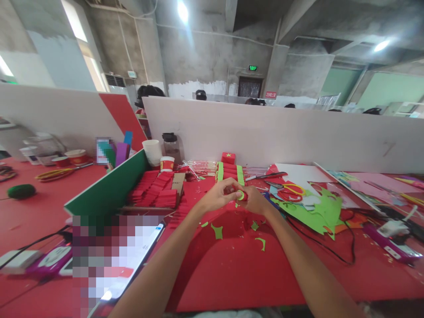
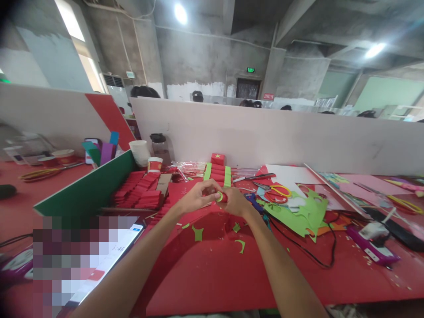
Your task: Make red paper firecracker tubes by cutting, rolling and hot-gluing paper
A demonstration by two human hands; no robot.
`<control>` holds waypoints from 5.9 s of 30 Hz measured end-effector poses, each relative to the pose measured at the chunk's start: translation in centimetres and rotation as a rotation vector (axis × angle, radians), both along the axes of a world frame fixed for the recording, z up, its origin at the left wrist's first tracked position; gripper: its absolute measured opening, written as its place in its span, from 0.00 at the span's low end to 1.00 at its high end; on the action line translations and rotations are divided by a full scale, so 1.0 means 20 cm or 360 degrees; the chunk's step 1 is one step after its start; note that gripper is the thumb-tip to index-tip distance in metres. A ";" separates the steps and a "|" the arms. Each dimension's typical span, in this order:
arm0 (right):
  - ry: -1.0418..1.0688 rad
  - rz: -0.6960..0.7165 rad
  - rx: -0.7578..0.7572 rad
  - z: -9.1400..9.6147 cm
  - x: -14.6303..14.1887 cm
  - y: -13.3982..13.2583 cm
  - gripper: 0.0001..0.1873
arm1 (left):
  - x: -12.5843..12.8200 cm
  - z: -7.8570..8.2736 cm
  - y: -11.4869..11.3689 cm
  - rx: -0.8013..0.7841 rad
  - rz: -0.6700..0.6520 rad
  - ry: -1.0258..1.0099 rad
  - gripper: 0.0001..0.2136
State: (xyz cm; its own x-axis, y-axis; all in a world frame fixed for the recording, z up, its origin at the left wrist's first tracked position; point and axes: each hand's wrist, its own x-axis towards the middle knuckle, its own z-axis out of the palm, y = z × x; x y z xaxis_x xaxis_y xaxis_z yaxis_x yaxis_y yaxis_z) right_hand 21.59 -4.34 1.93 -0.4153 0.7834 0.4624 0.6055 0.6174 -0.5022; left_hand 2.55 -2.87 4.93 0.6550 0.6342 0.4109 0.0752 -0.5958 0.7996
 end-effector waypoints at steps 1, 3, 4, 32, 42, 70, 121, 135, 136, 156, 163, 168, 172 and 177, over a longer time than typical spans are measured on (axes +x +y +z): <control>-0.0006 0.0003 0.0000 0.00 0.00 0.00 0.05 | 0.00 0.00 0.00 -0.0007 -0.0009 -0.0006 0.14; -0.0021 -0.0005 0.0007 -0.01 0.00 0.01 0.07 | 0.00 0.00 0.00 -0.0028 -0.0032 -0.0018 0.14; -0.0029 -0.0020 0.0019 -0.01 0.01 0.01 0.08 | 0.00 0.00 0.00 -0.0042 -0.0046 -0.0025 0.14; 0.0100 -0.0468 0.0511 -0.01 0.01 0.03 0.06 | 0.00 -0.01 0.06 -0.0084 0.0283 -0.0346 0.14; 0.0039 -0.0397 0.0536 -0.04 0.02 0.04 0.07 | 0.02 -0.02 0.03 0.0026 0.0376 -0.0408 0.09; 0.0535 -0.0308 0.0110 0.04 -0.04 0.00 0.12 | 0.01 -0.07 0.08 0.0755 0.0423 -0.0254 0.15; 0.1905 -0.0166 -0.0417 0.04 -0.06 0.06 0.20 | 0.09 -0.12 -0.02 0.0250 0.0043 0.0372 0.18; 0.1890 -0.0061 -0.0470 0.06 -0.09 0.02 0.24 | 0.08 -0.12 0.02 0.0258 0.0081 0.0285 0.09; 0.1883 -0.0068 -0.0462 0.06 -0.09 0.02 0.24 | 0.08 -0.12 0.02 0.0247 0.0090 0.0254 0.08; 0.1788 -0.0211 -0.0697 -0.03 -0.03 0.09 0.20 | -0.12 -0.08 0.27 -0.0156 0.0829 -0.0584 0.10; 0.1756 -0.0231 -0.0724 -0.03 -0.01 0.09 0.20 | -0.12 -0.12 0.27 0.0134 0.0894 0.0137 0.05; 0.1744 -0.0225 -0.0712 -0.04 0.00 0.10 0.19 | -0.12 -0.15 0.26 0.0375 0.0964 0.0596 0.06; 0.1714 -0.0210 -0.0713 -0.05 0.00 0.11 0.19 | -0.13 -0.17 0.26 0.0392 0.0995 0.0733 0.08; 0.1667 -0.0194 -0.0704 -0.04 -0.01 0.10 0.20 | -0.13 -0.16 0.25 0.0396 0.0993 0.0863 0.10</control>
